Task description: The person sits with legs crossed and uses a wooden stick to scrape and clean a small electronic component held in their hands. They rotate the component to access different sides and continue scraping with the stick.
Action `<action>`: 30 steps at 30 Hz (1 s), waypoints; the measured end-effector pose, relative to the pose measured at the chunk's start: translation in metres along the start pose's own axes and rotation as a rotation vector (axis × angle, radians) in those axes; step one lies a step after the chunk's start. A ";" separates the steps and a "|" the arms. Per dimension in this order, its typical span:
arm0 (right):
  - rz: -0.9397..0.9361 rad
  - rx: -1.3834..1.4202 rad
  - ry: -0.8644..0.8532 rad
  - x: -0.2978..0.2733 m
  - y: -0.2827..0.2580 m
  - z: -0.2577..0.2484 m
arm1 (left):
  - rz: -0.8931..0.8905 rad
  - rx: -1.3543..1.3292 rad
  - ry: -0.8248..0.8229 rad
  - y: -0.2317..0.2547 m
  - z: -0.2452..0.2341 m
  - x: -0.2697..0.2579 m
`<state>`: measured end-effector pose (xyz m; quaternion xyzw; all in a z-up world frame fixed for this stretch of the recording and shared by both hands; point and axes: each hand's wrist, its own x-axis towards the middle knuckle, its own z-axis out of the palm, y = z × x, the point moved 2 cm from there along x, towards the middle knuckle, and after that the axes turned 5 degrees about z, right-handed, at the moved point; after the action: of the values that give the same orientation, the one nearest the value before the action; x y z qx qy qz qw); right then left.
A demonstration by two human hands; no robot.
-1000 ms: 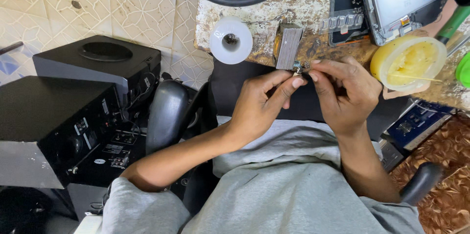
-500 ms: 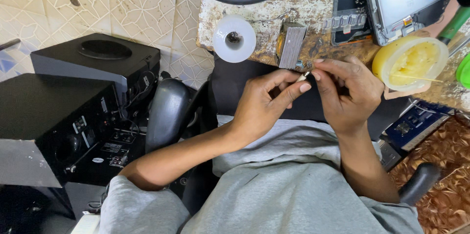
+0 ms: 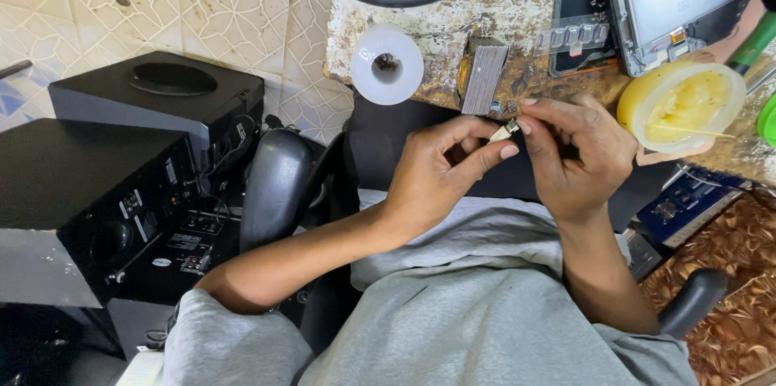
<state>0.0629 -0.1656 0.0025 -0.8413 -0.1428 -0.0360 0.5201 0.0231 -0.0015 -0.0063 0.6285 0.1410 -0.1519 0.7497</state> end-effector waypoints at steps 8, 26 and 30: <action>-0.008 -0.033 0.003 0.000 0.001 0.000 | 0.011 -0.018 0.016 -0.007 0.001 0.000; 0.208 0.033 -0.102 -0.023 -0.040 0.000 | 0.003 -0.058 -0.120 0.014 -0.002 -0.011; 0.454 0.063 -0.340 -0.050 -0.040 0.003 | 0.106 0.039 -0.080 0.006 0.001 -0.019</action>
<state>0.0038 -0.1561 0.0256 -0.8292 -0.0371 0.2276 0.5091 0.0088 -0.0004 0.0071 0.6430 0.0745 -0.1398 0.7493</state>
